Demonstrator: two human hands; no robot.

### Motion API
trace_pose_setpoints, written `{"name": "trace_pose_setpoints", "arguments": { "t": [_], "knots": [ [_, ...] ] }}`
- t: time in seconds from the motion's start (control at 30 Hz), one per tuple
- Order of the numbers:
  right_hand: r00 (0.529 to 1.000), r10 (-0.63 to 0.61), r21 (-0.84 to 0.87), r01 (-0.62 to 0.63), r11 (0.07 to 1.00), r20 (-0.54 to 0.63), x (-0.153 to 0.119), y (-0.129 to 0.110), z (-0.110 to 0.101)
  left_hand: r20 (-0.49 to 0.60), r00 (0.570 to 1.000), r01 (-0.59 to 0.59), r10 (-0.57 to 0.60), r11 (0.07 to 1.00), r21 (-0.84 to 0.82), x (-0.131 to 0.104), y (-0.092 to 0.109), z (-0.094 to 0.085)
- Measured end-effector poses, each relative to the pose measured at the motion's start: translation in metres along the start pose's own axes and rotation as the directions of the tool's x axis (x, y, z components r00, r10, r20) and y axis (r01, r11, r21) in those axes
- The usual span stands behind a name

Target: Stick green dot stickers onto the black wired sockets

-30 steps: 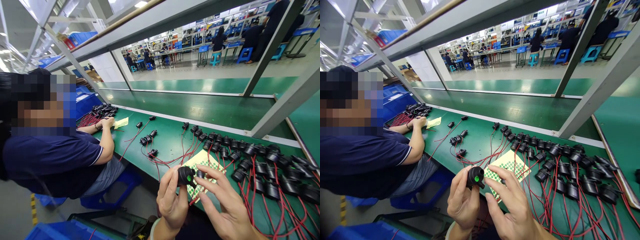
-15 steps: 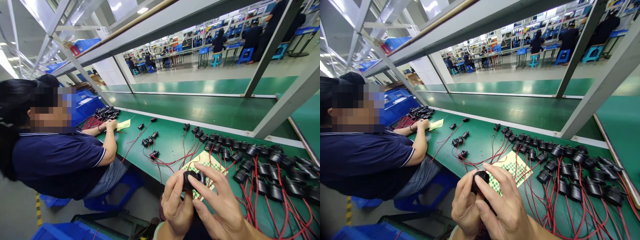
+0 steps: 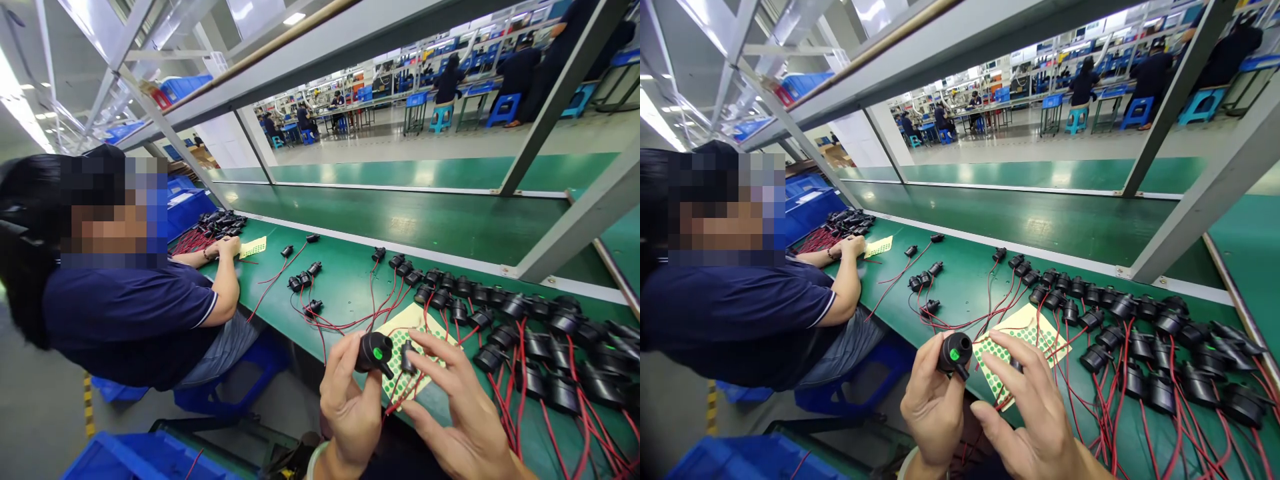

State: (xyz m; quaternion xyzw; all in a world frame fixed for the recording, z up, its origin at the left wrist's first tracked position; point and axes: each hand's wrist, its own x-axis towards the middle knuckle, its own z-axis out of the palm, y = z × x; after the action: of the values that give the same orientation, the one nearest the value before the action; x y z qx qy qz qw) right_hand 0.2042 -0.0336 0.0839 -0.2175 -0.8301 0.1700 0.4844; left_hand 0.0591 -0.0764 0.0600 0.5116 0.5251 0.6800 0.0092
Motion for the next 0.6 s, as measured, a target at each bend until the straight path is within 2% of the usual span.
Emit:
{"name": "trace_pose_setpoints", "arguments": {
  "t": [0.23,0.33,0.47,0.6],
  "knots": [
    [0.999,0.043,0.065,-0.044,0.997,0.023,0.009,0.003,0.003,0.074,0.98,0.194,-0.184,0.966,-0.17,-0.025,-0.001,0.008],
    [0.984,0.157,0.167,-0.169,0.971,0.085,0.003,0.007,0.0,0.211,0.954,0.264,-0.213,0.929,-0.258,-0.032,-0.002,0.003],
    [0.904,0.343,0.3,-0.412,0.86,0.256,-0.002,0.007,-0.009,0.392,0.918,0.2,-0.064,0.927,-0.316,-0.024,-0.004,-0.01],
    [0.874,0.384,0.403,-0.48,0.779,0.298,-0.001,0.003,-0.015,0.45,0.891,0.119,0.064,0.922,-0.368,-0.012,-0.004,-0.016]
  ]
}}
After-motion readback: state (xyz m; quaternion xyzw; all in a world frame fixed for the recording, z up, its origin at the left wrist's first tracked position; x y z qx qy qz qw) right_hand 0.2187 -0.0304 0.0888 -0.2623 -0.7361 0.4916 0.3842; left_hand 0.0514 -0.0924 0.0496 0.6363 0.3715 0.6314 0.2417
